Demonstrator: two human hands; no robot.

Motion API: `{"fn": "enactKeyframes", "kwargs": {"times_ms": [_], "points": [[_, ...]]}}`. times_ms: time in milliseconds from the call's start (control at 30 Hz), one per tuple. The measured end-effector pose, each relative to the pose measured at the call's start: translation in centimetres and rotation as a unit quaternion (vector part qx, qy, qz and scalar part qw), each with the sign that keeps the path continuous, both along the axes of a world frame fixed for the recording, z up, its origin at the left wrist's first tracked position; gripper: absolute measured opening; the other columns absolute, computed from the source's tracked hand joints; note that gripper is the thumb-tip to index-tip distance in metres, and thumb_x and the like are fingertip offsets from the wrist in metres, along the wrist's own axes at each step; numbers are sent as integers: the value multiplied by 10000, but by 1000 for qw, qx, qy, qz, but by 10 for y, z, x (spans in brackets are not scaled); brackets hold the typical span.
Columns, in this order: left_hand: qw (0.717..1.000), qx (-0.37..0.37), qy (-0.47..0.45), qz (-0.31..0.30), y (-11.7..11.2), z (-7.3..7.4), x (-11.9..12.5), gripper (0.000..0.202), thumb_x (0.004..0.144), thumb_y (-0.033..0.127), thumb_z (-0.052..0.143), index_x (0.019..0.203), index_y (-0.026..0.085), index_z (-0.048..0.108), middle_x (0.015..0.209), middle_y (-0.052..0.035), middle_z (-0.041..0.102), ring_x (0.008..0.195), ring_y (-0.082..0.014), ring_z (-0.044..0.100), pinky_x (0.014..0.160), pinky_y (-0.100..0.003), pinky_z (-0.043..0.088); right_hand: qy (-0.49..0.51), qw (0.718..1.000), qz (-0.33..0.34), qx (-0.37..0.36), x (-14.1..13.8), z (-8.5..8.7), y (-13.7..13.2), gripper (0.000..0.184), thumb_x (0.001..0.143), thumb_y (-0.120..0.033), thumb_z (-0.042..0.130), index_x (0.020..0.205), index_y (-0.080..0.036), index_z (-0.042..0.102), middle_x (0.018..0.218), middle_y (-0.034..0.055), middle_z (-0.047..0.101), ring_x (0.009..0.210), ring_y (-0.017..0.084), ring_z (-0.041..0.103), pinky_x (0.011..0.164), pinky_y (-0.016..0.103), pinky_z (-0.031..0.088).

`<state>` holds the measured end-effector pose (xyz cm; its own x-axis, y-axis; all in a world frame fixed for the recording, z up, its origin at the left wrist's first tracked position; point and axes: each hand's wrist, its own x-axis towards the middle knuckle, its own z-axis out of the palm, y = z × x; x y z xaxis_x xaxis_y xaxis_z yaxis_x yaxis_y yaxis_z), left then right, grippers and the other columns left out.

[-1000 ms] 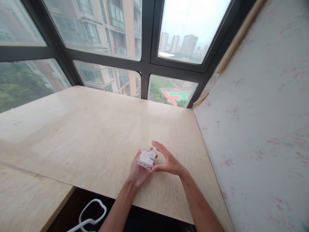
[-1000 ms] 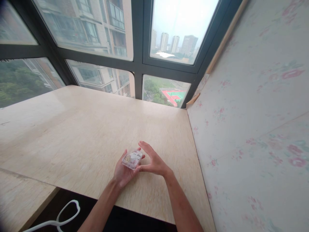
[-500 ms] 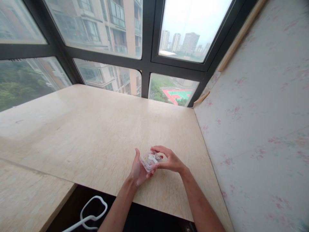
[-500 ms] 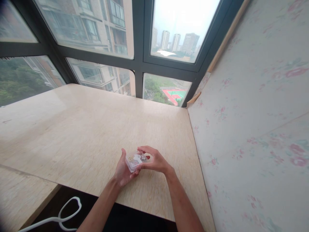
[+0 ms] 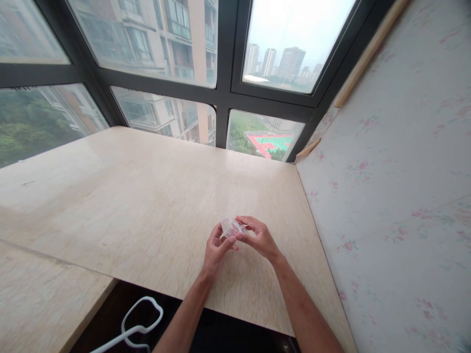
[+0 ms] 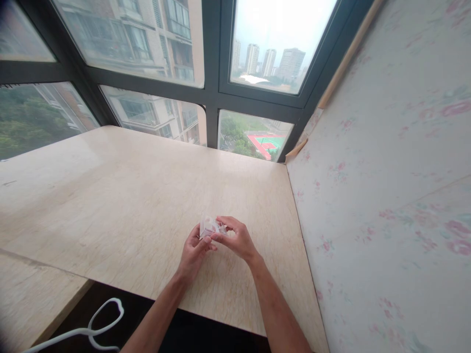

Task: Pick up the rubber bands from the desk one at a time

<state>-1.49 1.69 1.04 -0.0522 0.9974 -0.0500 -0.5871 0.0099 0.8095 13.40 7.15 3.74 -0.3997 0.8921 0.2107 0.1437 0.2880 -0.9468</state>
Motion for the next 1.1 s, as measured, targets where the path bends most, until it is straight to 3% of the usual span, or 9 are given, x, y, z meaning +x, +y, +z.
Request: {"fn": "enactKeyframes", "kwargs": {"times_ms": [167,400,633,867,1100], "points": [[999,9,-37,20,3,0,-2,336,791,291,691,1091,156,623,1021,-98,670,882,-206,631,699,-270,496,14,999,28,-6,5,6,0,379,777,-419,708,1121,-260,691,1207,89,652,1137,267,582,870,442,524],[998,-5,-60,7,4,-2,-1,261,799,284,678,1016,139,660,1011,-104,685,933,-219,634,823,-319,471,31,999,26,7,1,4,-4,257,787,-360,708,1034,-288,722,1164,41,675,1133,246,601,1031,511,421],[998,8,-69,-6,3,0,-2,290,810,302,657,1034,119,669,1056,-127,686,1028,-261,619,881,-354,463,58,998,7,-6,3,1,-3,194,850,-390,637,982,-293,740,1085,33,708,1057,254,648,967,499,481],[991,-20,-129,-28,2,4,-6,350,792,309,654,1094,132,650,1133,-132,662,1091,-278,597,909,-366,463,97,993,5,-63,4,4,-2,316,809,-487,657,1008,-257,740,1095,49,707,1092,266,623,995,515,446],[975,-54,-206,-60,-1,9,-10,525,843,344,544,1333,168,471,1207,-141,621,1130,-295,570,904,-438,467,204,971,-27,-118,1,-2,3,367,822,-494,640,1019,-195,723,1043,103,718,981,274,668,813,455,546]]}}
